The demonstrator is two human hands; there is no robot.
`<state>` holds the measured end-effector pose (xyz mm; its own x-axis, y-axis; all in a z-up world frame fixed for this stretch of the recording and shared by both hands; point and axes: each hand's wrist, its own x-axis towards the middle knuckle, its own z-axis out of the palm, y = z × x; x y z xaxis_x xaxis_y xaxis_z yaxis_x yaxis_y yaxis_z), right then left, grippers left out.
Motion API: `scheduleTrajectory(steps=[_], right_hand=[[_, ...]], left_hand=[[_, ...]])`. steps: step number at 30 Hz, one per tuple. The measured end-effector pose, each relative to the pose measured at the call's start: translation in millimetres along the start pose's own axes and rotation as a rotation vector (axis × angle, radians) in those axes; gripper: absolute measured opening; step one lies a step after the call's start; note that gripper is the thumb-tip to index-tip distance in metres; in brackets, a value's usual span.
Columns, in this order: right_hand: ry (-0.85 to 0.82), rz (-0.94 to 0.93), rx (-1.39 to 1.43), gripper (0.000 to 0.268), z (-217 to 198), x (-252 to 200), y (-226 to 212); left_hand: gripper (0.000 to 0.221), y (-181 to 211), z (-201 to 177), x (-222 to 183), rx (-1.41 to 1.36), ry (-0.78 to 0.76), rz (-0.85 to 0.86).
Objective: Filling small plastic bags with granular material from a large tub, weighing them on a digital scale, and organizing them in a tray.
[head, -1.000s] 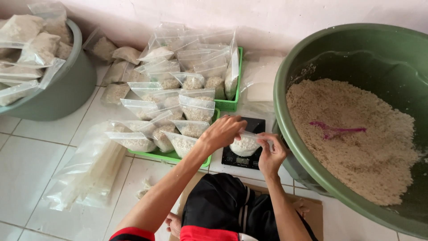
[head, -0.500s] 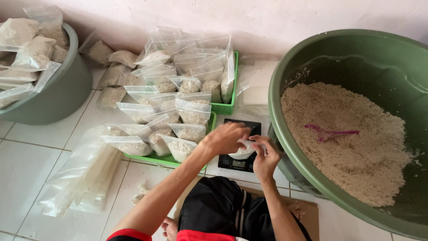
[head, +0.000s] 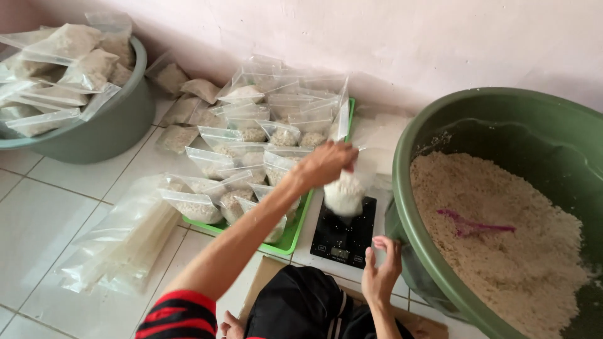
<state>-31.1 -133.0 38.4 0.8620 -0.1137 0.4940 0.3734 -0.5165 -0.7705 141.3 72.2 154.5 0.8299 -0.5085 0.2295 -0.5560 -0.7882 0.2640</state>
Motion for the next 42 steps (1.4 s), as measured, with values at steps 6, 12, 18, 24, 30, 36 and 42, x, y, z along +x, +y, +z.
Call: scheduleTrajectory(steps=[6,12,18,24,30,36,42], right_hand=[[-0.035,-0.045,0.065,0.02,16.7,3.6,23.2],[-0.124,0.036,0.134,0.015,12.8,7.9,7.1],[-0.146,0.088,0.148,0.005,18.7,9.5,12.5],[-0.158,0.084,0.158,0.006,18.6,11.5,13.3],[-0.157,0.105,0.167,0.006,18.3,13.5,11.9],[-0.199,0.108,0.194,0.007,21.9,14.8,22.1],[-0.383,0.249,0.255,0.018,21.0,12.6,27.2]], left_hand=[[0.022,-57.4,-25.7,44.4,0.02,-0.001,-0.045],[0.014,-91.0,-26.9,46.9,0.151,0.292,-0.086],[0.02,-93.1,-1.9,41.0,0.221,0.398,-0.194],[0.054,-85.5,2.3,34.2,0.231,0.35,-0.231],[0.065,-86.3,10.0,55.8,0.267,0.418,-0.21],[0.023,34.7,52.1,18.7,0.129,-0.014,-0.01],[0.073,-48.4,223.1,45.4,-0.365,0.067,-0.44]])
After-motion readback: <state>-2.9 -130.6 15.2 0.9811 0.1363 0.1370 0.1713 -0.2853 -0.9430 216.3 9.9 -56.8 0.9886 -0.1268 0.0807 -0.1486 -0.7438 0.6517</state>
